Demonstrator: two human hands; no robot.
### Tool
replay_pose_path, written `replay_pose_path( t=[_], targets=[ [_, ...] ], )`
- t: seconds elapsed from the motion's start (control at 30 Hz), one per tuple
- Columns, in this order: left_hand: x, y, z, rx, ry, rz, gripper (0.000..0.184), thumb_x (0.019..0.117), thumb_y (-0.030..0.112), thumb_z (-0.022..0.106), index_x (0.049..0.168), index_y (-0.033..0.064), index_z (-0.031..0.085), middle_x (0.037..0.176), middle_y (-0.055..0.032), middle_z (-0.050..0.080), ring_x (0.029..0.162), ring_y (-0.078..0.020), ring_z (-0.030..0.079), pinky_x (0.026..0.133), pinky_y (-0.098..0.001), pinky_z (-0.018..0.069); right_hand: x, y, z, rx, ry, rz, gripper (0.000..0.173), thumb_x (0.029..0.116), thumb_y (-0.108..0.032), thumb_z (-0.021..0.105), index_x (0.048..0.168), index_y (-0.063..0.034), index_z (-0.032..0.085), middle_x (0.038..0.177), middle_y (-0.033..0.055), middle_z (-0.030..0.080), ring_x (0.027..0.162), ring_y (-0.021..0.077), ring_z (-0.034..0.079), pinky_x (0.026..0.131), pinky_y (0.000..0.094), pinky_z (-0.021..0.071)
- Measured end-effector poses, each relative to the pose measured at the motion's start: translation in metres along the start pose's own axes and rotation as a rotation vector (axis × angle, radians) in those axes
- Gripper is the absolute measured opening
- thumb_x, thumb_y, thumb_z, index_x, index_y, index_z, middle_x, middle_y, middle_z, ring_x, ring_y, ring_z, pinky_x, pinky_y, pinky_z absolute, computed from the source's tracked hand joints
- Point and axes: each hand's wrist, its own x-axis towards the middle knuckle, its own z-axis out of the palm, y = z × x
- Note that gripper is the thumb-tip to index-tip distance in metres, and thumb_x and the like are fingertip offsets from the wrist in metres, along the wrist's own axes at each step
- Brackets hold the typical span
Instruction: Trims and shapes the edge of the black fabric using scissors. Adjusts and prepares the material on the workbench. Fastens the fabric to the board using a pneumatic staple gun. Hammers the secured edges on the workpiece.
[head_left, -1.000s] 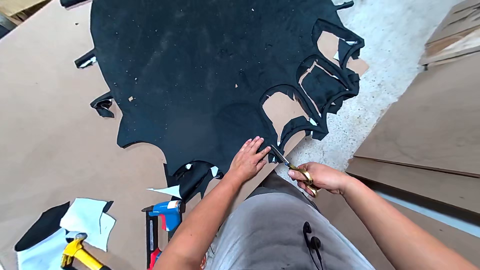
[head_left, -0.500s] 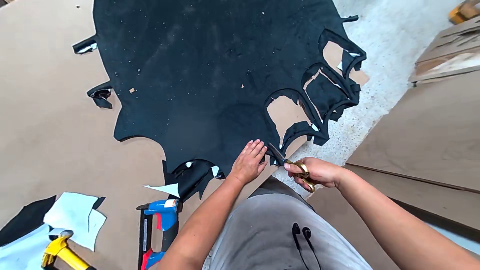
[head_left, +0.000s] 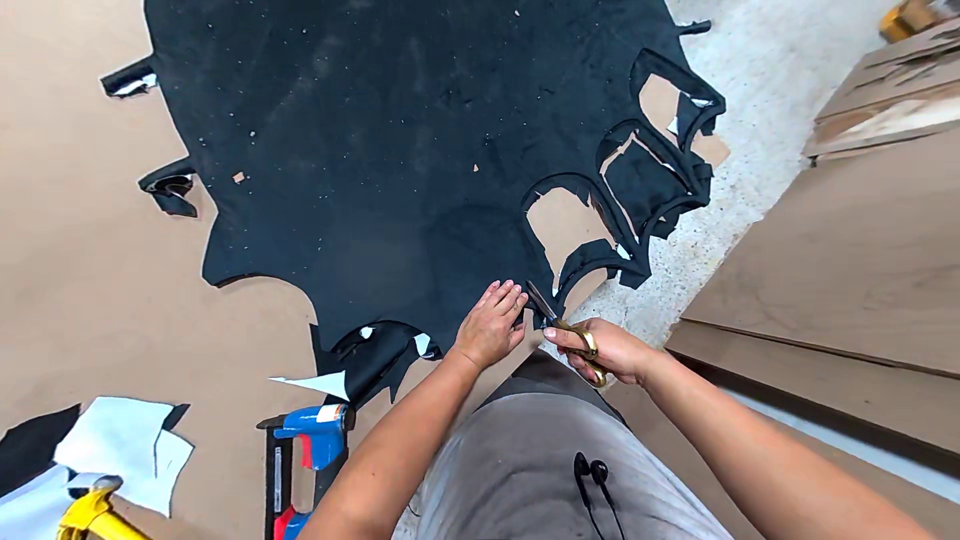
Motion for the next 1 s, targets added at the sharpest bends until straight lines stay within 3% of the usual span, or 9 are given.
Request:
replay_pose_path(
  t=[0.17, 0.27, 0.4, 0.63, 0.83, 1.0],
  targets=[
    [-0.001, 0.001, -0.006, -0.077, -0.019, -0.022, 0.048, 0.0950, 0.030, 0.063, 0.137, 0.0065, 0.066, 0.147, -0.0101, 0.060, 0.145, -0.0264, 0.048, 0.124, -0.0468, 0.0316, 0.034, -0.013, 0.019, -0.054, 0.198, -0.114, 0.049, 0.0927, -0.053, 0.072, 0.096, -0.0048, 0.064, 0.065, 0.0051, 0.061, 0.049, 0.0149, 0.056, 0.048, 0.0304, 0.0506],
    [-0.004, 0.001, -0.010, -0.122, 0.002, -0.046, 0.046, 0.0932, 0.025, 0.065, 0.135, 0.0066, 0.067, 0.146, -0.0107, 0.061, 0.144, -0.0259, 0.049, 0.124, -0.0456, 0.0328, 0.021, -0.012, 0.018, -0.039, 0.103, -0.125, 0.052, 0.0958, -0.057, 0.065, 0.098, -0.0045, 0.064, 0.064, 0.0046, 0.060, 0.050, 0.0146, 0.057, 0.050, 0.0302, 0.0524],
    [0.001, 0.004, -0.012, -0.127, 0.003, -0.057, 0.048, 0.0924, 0.023, 0.066, 0.137, 0.0052, 0.065, 0.149, -0.0111, 0.058, 0.146, -0.0265, 0.046, 0.124, -0.0454, 0.0328, -0.023, 0.008, 0.007, -0.085, -0.063, 0.034, 0.053, 0.1002, -0.059, 0.057, 0.108, -0.0067, 0.063, 0.070, 0.0022, 0.063, 0.057, 0.0127, 0.063, 0.056, 0.0276, 0.0558],
    [0.000, 0.002, -0.007, -0.077, -0.005, -0.030, 0.048, 0.0948, 0.026, 0.062, 0.139, 0.0060, 0.064, 0.151, -0.0090, 0.057, 0.147, -0.0250, 0.044, 0.125, -0.0451, 0.0308, -0.011, -0.018, -0.012, -0.141, -0.121, 0.074, 0.057, 0.0968, -0.066, 0.056, 0.097, -0.0093, 0.066, 0.066, -0.0002, 0.060, 0.052, 0.0098, 0.058, 0.051, 0.0254, 0.0514],
    [-0.003, 0.004, 0.000, -0.063, -0.014, -0.029, 0.049, 0.0957, 0.026, 0.061, 0.139, 0.0051, 0.064, 0.151, -0.0092, 0.057, 0.147, -0.0257, 0.045, 0.125, -0.0451, 0.0305, -0.013, -0.043, -0.013, -0.076, -0.123, 0.153, 0.051, 0.0987, -0.059, 0.058, 0.089, -0.0096, 0.063, 0.063, -0.0013, 0.056, 0.049, 0.0074, 0.054, 0.048, 0.0223, 0.0474],
    [-0.002, 0.003, 0.000, -0.079, -0.005, -0.032, 0.049, 0.0961, 0.028, 0.062, 0.139, 0.0045, 0.064, 0.149, -0.0108, 0.058, 0.145, -0.0260, 0.047, 0.125, -0.0444, 0.0313, -0.007, -0.027, 0.007, -0.130, -0.013, 0.104, 0.050, 0.0991, -0.057, 0.060, 0.092, -0.0074, 0.063, 0.061, 0.0001, 0.055, 0.047, 0.0095, 0.053, 0.048, 0.0251, 0.0488]
  ],
)
